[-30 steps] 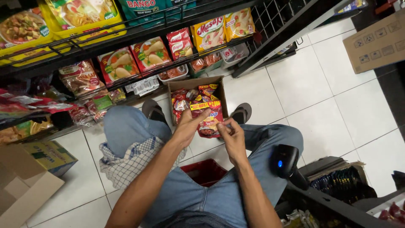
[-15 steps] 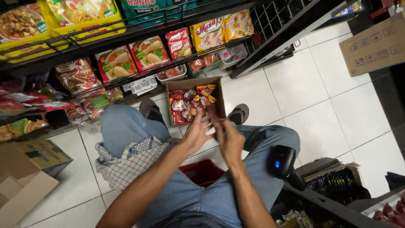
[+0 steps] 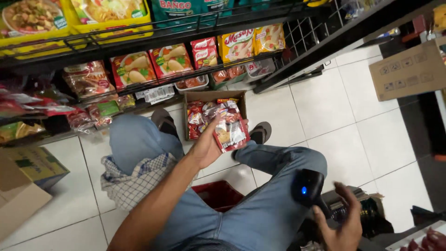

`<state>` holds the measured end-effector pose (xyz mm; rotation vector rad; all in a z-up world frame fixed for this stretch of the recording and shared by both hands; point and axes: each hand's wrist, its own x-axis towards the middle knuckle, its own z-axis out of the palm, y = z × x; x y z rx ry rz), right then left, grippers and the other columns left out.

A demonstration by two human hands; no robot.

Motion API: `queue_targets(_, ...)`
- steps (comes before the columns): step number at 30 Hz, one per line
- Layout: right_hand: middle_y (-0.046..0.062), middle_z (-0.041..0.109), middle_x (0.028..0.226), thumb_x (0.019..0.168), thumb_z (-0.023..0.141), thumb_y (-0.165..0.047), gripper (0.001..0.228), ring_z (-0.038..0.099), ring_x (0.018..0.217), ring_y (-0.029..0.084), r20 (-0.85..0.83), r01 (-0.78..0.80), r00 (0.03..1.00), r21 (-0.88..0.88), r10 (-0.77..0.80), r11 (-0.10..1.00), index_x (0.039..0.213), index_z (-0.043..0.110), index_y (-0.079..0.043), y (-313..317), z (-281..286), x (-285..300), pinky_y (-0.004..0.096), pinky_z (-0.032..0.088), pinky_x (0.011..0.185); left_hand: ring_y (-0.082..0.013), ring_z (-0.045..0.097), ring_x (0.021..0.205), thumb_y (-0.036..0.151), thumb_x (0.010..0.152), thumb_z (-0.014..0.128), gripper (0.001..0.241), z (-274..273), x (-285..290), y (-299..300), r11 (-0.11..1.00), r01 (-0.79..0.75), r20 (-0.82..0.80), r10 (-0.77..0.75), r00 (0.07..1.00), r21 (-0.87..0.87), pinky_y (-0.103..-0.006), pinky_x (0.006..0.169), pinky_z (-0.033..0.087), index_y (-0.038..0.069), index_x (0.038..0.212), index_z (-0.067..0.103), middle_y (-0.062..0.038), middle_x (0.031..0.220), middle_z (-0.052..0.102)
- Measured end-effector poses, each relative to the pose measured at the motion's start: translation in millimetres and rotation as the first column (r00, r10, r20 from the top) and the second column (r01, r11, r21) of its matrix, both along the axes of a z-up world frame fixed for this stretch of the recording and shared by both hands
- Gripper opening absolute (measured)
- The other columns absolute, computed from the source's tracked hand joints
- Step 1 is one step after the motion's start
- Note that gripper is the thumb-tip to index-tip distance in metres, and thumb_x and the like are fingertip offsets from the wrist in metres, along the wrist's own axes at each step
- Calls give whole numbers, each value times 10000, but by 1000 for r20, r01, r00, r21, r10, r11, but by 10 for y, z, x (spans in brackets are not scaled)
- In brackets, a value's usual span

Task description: The recorder is scanning and stocking seasoning packets onto a retail shelf.

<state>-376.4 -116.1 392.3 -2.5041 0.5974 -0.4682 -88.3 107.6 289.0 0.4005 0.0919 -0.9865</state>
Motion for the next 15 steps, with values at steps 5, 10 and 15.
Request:
queue_targets(5,299,598,1202,636,877,-234,979,617,1111,404,-204,43,977,-123,-68,991,1418,375,75,-233,-484,-193,439,491,980,-297,608,1286,348,1048,510,547,-25,29,1,996,86,203,-89,975,23,-512,1093,513,-14,1458,479,-186,1442,585)
queue_targets(10,275,651,1091,849,761,-203,595,649,1000,448,-357,161,921,-10,-154,987,1325,466,2,-136,-656,-230,473,520,852,-297,666,1243,365,1067,505,556,-93,20,-54,997,69,120,-63,991,-41,-427,1068,539,-74,1408,527,-232,1372,650)
queue_targets(15,249,675,945,814,741,-171,567,668,893,450,-469,107,882,101,-47,989,1313,496,-57,176,-154,270,485,534,771,-191,672,1182,118,967,676,427,-135,-16,10,980,70,402,-141,905,186,-372,1022,563,-1,1364,571,-115,1302,687)
